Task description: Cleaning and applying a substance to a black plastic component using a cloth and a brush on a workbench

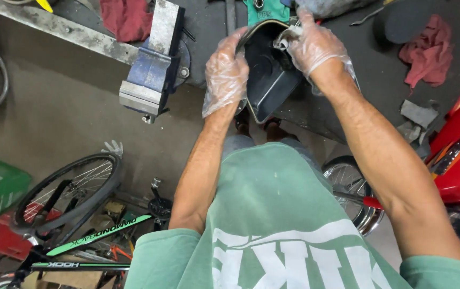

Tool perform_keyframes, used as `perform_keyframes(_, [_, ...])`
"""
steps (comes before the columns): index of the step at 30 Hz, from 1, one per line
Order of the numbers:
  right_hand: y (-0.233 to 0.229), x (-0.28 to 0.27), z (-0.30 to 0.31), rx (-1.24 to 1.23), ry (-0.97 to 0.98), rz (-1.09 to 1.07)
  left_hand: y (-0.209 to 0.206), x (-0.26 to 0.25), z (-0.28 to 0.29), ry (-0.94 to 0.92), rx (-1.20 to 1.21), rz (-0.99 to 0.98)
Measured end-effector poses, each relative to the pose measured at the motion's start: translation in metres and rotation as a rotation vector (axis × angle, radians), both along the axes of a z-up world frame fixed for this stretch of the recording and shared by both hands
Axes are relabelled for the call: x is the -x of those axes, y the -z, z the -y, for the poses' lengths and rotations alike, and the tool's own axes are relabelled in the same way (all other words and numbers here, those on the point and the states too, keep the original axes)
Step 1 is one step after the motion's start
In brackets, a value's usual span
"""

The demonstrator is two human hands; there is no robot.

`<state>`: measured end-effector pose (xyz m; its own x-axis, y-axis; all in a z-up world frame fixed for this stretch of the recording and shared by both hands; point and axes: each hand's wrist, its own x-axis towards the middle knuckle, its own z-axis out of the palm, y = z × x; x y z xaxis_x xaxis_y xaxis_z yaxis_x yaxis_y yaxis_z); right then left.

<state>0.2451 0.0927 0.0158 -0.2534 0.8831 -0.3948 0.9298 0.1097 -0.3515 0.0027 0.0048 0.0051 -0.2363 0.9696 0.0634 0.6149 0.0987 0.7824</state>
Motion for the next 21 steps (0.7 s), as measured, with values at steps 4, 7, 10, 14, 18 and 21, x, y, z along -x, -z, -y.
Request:
perform_keyframes(4, [0.007, -0.007, -0.006, 0.207, 0.272, -0.219, 0.001, -0.005, 0.001, -0.019, -0.052, 0.034])
perform_keyframes(7, [0.015, -0.023, 0.005, 0.208, 0.234, -0.359, -0.003, 0.000, 0.006, -0.010, -0.172, 0.070])
perform_keyframes(10, [-0.019, -0.009, 0.021, 0.231, 0.262, -0.314, 0.008, 0.005, 0.000, 0.004, -0.485, 0.030])
perform_keyframes(14, [-0.047, -0.007, 0.061, 0.089, 0.196, -0.352, 0.003, 0.022, -0.005, 0.003, -0.461, 0.023])
perform_keyframes(18, [-0.027, -0.042, 0.076, 0.191, 0.402, -0.672, 0.003, 0.046, -0.011, -0.193, -0.201, -0.037])
perform_keyframes(21, [-0.023, -0.046, 0.073, 0.003, 0.219, -0.706, -0.001, 0.056, -0.011, -0.166, -0.245, -0.009])
